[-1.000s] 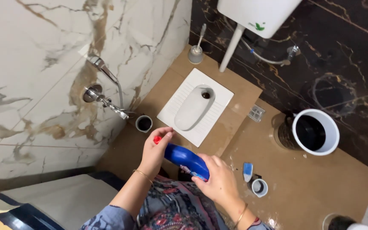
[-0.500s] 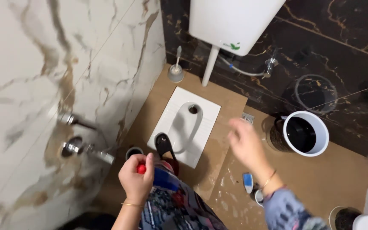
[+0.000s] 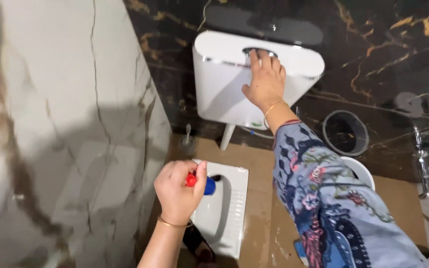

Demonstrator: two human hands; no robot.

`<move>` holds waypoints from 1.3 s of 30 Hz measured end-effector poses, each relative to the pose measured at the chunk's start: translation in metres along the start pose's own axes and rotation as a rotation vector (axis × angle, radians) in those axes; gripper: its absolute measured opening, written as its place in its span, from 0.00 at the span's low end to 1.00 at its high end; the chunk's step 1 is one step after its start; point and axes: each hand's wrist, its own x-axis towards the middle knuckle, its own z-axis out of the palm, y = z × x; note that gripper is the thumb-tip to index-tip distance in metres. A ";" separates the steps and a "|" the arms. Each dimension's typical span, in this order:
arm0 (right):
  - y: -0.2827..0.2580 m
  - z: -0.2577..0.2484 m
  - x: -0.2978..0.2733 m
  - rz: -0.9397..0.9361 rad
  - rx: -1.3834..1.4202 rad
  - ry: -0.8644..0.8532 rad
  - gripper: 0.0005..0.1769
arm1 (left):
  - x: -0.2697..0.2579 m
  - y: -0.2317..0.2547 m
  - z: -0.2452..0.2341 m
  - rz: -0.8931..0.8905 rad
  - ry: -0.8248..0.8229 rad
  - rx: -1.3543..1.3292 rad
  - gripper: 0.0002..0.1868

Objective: Cleaning a squat toilet using liquid cleaner and a brush.

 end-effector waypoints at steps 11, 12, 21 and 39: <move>-0.006 -0.023 0.050 0.097 -0.167 -0.187 0.34 | 0.027 -0.016 0.018 -0.122 -0.009 -0.022 0.13; -0.008 -0.028 0.052 0.107 -0.168 -0.225 0.34 | 0.026 -0.012 0.015 -0.148 -0.005 -0.024 0.12; -0.054 -0.017 -0.124 -0.033 0.911 -0.781 0.43 | -0.006 0.011 0.000 -0.495 0.121 -0.233 0.06; 0.087 -0.067 -0.258 -0.315 1.025 -1.332 0.40 | -0.258 0.072 0.079 -0.993 0.377 -0.486 0.12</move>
